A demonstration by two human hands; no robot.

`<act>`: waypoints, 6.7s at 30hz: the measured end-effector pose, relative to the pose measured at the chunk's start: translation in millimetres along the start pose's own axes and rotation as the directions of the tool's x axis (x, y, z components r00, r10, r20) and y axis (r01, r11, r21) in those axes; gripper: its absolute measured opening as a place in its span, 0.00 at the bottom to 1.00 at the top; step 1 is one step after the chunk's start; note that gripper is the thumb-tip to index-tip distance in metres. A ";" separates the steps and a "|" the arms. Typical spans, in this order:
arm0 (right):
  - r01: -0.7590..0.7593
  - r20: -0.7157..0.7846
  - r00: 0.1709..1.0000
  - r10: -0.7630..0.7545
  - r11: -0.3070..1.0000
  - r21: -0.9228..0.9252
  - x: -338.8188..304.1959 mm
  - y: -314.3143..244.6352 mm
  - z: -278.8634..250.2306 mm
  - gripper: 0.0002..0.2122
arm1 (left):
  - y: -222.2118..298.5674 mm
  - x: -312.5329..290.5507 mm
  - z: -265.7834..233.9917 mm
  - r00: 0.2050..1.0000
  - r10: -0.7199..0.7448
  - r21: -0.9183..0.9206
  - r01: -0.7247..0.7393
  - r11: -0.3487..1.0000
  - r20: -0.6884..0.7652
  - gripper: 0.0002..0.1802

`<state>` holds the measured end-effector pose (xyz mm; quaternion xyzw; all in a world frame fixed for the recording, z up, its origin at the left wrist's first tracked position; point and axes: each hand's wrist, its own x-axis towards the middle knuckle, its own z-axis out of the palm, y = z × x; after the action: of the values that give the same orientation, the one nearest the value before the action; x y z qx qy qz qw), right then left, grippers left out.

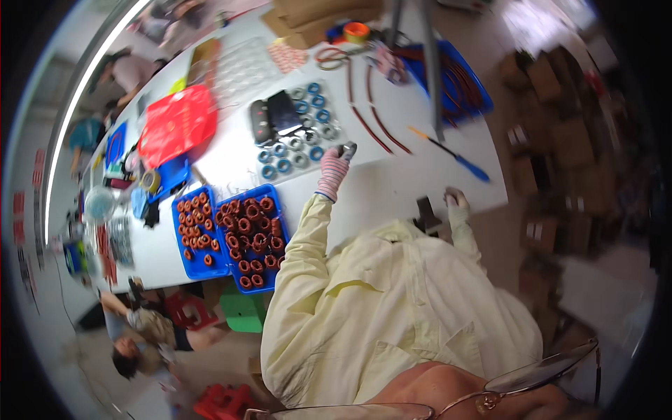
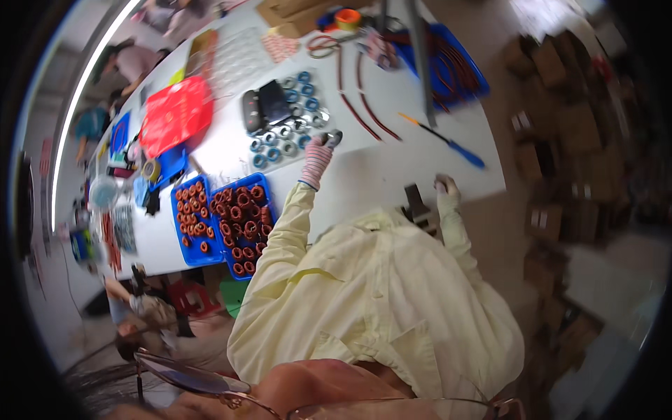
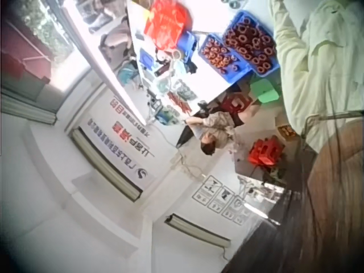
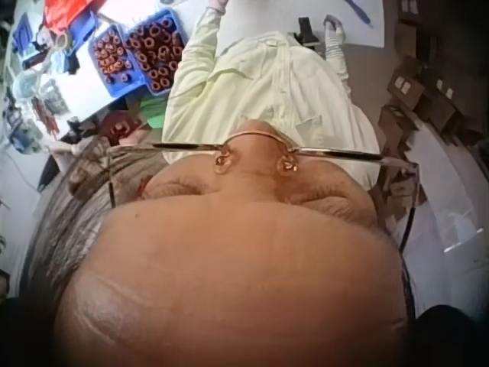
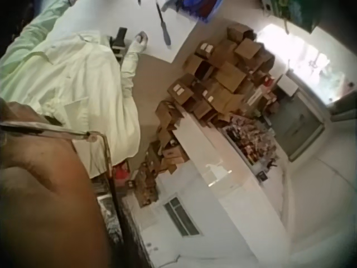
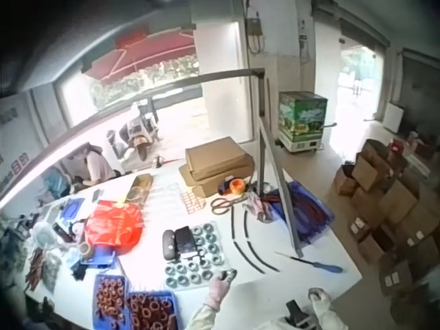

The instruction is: Soldering wires onto a metal component held in a vice at a workbench.

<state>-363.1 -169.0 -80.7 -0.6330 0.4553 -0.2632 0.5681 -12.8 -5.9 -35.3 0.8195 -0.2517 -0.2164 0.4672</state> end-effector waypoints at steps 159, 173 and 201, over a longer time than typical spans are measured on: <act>0.539 0.190 0.712 -0.676 0.353 -0.765 -161.0 -35.8 -24.1 0.24 | 60.2 -224.5 155.5 0.846 0.471 -0.575 -0.262 0.775 0.250 0.18; 0.669 0.228 0.661 -0.715 0.424 -0.610 -145.9 20.3 -10.3 0.08 | 53.8 -212.0 153.2 0.802 0.478 -0.665 -0.139 0.734 0.359 0.17; 0.618 0.008 0.776 -0.631 0.757 -0.210 -110.8 3.7 -19.9 0.15 | 58.5 -217.0 155.0 0.771 0.512 -0.751 -0.069 0.657 0.377 0.19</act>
<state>-430.5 -81.3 -59.5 -0.7938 0.2601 -0.4101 0.3662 -285.7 0.1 -31.0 0.4237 -0.4103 -0.4429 0.6752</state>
